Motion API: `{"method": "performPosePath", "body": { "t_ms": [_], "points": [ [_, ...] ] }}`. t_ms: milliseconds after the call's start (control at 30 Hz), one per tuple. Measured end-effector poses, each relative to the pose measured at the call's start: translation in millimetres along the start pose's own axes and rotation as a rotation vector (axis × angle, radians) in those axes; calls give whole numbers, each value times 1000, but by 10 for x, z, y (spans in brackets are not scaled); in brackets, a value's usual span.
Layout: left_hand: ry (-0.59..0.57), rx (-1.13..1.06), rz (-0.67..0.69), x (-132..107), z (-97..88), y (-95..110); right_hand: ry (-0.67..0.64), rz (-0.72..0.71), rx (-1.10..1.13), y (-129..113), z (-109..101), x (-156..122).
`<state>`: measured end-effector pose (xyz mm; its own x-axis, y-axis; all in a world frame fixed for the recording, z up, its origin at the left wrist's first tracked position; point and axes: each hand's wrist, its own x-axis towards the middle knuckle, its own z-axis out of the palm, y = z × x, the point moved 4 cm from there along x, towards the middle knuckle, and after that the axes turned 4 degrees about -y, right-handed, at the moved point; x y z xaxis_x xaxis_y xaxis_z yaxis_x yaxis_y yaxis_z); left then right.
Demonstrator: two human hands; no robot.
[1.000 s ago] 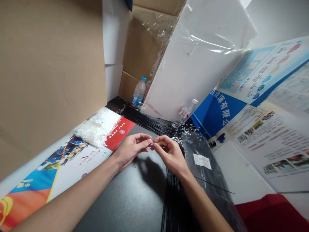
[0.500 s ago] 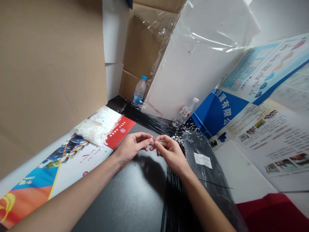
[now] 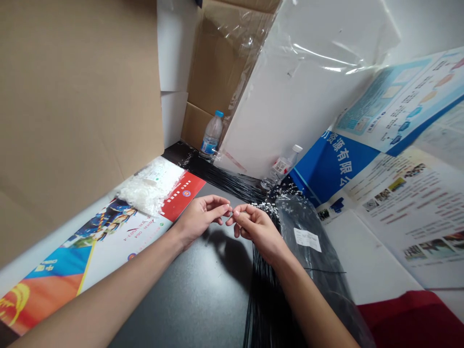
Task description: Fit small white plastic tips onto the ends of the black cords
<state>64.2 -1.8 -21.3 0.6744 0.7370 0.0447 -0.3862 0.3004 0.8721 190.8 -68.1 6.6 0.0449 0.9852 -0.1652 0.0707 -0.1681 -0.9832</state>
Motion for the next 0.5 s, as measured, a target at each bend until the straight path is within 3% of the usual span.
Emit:
{"method": "performPosePath", "body": {
  "t_ms": [233, 500],
  "points": [
    [12, -2, -7, 7, -16, -26, 0, -22, -82, 47, 5, 20],
    [23, 21, -8, 5, -10, -18, 146, -298, -587, -100, 45, -78]
  ]
}}
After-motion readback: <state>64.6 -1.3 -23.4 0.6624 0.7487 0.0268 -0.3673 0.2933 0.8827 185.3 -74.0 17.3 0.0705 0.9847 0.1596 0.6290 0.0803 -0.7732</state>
